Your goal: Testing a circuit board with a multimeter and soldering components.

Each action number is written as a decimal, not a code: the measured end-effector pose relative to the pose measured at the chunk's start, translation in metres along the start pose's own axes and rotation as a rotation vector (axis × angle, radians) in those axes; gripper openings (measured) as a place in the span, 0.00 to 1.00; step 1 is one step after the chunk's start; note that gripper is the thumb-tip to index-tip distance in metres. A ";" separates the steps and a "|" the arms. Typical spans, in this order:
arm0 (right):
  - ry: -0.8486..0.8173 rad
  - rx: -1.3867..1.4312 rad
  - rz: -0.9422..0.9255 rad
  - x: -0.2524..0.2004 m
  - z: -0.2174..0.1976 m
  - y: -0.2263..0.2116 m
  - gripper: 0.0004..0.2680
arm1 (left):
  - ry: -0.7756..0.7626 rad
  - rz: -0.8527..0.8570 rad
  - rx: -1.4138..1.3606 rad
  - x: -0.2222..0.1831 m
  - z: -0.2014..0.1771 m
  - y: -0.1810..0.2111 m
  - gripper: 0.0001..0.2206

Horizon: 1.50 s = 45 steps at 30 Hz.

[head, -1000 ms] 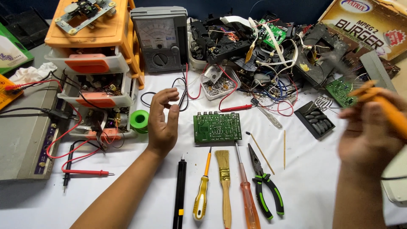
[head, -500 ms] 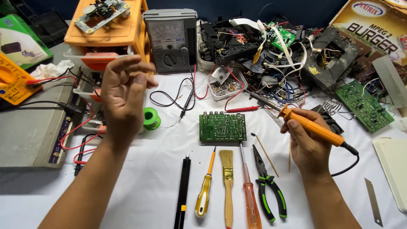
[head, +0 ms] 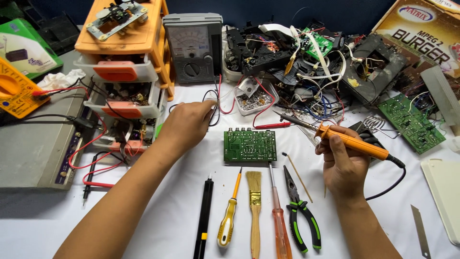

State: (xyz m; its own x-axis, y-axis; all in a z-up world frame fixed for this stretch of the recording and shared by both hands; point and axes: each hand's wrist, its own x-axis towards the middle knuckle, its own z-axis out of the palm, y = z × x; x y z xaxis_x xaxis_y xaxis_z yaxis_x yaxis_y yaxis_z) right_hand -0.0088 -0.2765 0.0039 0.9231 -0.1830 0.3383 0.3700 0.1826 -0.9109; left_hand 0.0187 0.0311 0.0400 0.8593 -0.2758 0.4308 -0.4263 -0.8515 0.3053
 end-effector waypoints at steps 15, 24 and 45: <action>0.240 0.087 0.031 0.008 0.000 -0.023 0.06 | -0.068 0.186 0.086 0.025 0.020 0.023 0.03; 0.426 0.100 -0.009 0.012 -0.003 -0.026 0.05 | -0.167 0.267 -0.188 0.041 0.027 0.044 0.27; 0.318 0.077 0.050 0.001 0.005 -0.020 0.04 | 0.105 0.106 0.190 -0.089 -0.061 0.009 0.08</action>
State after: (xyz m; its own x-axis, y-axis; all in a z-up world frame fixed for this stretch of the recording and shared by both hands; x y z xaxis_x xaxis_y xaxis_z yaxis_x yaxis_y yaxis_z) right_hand -0.0149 -0.2758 0.0232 0.8659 -0.4619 0.1919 0.3430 0.2690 -0.9000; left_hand -0.0790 0.0749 0.0566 0.7741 -0.3286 0.5410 -0.4432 -0.8916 0.0926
